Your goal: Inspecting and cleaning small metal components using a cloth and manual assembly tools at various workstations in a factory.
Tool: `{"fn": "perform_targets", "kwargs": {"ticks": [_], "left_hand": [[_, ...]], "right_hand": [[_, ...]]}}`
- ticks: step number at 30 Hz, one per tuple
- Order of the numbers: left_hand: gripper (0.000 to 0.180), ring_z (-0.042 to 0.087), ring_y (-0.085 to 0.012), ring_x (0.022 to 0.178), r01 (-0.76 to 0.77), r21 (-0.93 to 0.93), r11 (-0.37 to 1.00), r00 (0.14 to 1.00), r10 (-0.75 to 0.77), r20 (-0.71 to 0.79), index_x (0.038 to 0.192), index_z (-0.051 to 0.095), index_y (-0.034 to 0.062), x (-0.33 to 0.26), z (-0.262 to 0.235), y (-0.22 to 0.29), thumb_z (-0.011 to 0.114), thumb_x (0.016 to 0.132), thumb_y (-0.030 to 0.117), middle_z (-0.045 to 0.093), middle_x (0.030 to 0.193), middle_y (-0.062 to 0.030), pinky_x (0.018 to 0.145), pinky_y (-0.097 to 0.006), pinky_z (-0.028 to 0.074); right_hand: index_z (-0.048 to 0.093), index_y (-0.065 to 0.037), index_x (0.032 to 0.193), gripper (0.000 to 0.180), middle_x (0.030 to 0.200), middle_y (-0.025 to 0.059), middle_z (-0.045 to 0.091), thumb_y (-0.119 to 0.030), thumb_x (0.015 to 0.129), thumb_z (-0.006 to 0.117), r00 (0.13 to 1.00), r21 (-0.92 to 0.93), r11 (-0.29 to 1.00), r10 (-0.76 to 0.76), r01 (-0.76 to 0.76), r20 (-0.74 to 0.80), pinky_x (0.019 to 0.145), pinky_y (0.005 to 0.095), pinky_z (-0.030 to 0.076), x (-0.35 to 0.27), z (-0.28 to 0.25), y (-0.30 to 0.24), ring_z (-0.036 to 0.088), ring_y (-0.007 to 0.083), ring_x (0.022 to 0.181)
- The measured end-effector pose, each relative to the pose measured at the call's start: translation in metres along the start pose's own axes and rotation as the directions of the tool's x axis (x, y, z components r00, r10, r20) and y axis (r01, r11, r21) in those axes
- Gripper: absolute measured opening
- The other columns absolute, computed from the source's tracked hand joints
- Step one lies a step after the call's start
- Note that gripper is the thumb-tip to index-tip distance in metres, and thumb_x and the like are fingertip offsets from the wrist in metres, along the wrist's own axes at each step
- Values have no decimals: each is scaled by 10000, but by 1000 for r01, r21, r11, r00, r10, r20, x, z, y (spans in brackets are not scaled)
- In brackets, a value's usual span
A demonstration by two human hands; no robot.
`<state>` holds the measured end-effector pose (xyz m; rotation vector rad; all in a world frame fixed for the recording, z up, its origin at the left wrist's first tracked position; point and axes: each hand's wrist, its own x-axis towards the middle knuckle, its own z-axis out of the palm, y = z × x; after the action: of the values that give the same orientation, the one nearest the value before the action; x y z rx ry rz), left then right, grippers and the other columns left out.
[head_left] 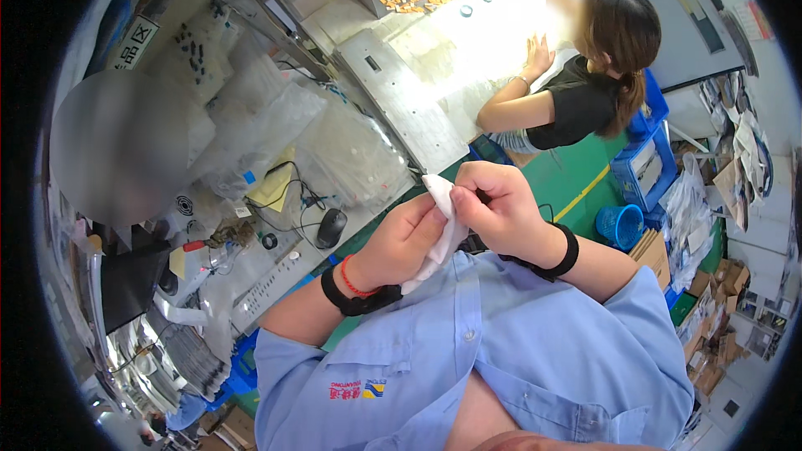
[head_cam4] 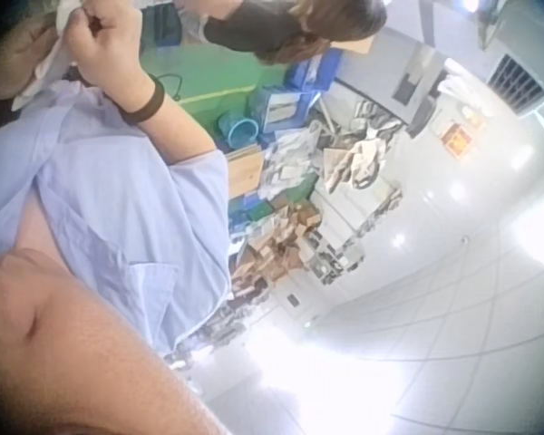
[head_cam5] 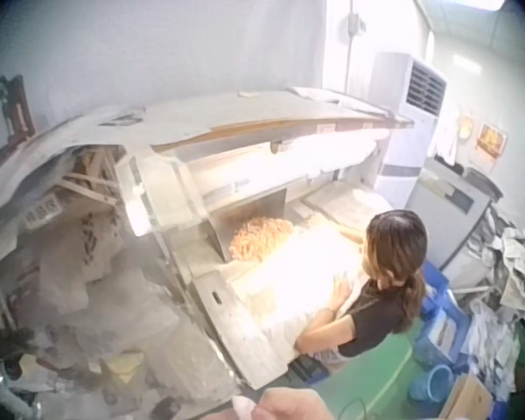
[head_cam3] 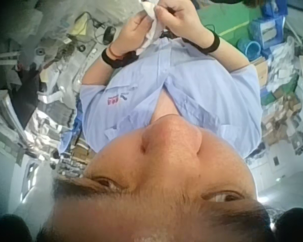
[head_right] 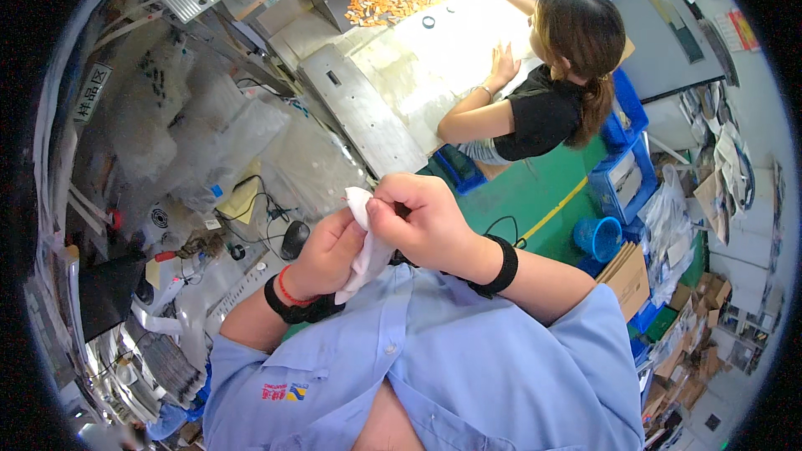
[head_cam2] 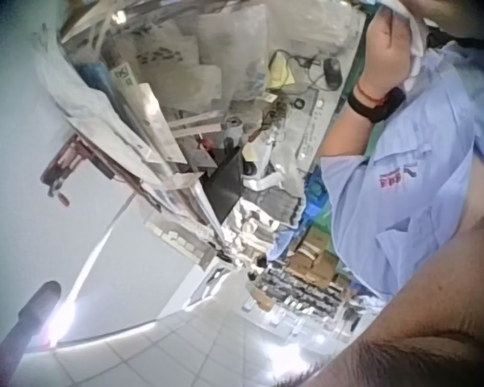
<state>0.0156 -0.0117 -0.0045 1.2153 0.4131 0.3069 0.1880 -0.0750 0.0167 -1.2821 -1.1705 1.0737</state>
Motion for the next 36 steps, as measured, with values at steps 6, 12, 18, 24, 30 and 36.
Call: {"fn": "perform_targets", "kwargs": {"ticks": [6, 12, 18, 24, 30, 36], "left_hand": [[341, 513, -56, 873, -60, -34, 998, 998, 59, -28, 1243, 492, 7, 5, 4, 0, 379, 1011, 231, 578, 1004, -13, 784, -222, 433], [319, 512, -57, 854, -109, -58, 992, 990, 103, -100, 1228, 501, 7, 11, 11, -3, 377, 1006, 199, 577, 974, -13, 761, -231, 438], [260, 541, -83, 758, -169, 132, 977, 972, 187, -142, 1147, 530, 5, 16, 14, -2, 398, 985, 160, 594, 857, -33, 672, -260, 453], [238, 565, -132, 657, -195, 317, 928, 952, 257, -166, 1126, 534, 1, 19, 13, 3, 411, 966, 126, 590, 757, -73, 600, -289, 456], [234, 586, -162, 644, -195, 304, 933, 959, 246, -142, 1121, 531, -4, 18, 10, -3, 420, 960, 125, 598, 743, -91, 591, -307, 463], [247, 578, -127, 754, -132, 414, 901, 968, 206, -141, 1107, 554, -6, 17, 11, 8, 420, 967, 147, 618, 857, -76, 669, -278, 464]], "right_hand": [[517, 1, 686, 139, 602, 88, 497, -33, 816, 552, 983, -72, 983, -174, 170, -57, 492, 288, 381, 6, 1, 3, 475, 167, 523], [474, -14, 642, 148, 574, 77, 462, -14, 774, 542, 961, -174, 964, -228, 200, -157, 468, 302, 353, 11, 8, 5, 433, 180, 491], [411, -37, 625, 226, 575, 14, 403, -72, 822, 516, 934, -160, 949, -301, 273, -193, 473, 256, 309, 13, 10, 9, 365, 99, 515], [405, -24, 592, 187, 526, 59, 404, -16, 725, 536, 922, -152, 951, -302, 271, -244, 437, 291, 320, 16, 11, 14, 366, 140, 465], [413, -24, 592, 178, 529, 60, 412, -12, 723, 533, 923, -194, 945, -304, 262, -238, 431, 283, 326, 14, 11, 19, 358, 135, 460], [405, -27, 583, 185, 521, 68, 392, 4, 717, 528, 916, -150, 947, -314, 284, -251, 421, 292, 311, 15, 11, 21, 346, 146, 448]]}}
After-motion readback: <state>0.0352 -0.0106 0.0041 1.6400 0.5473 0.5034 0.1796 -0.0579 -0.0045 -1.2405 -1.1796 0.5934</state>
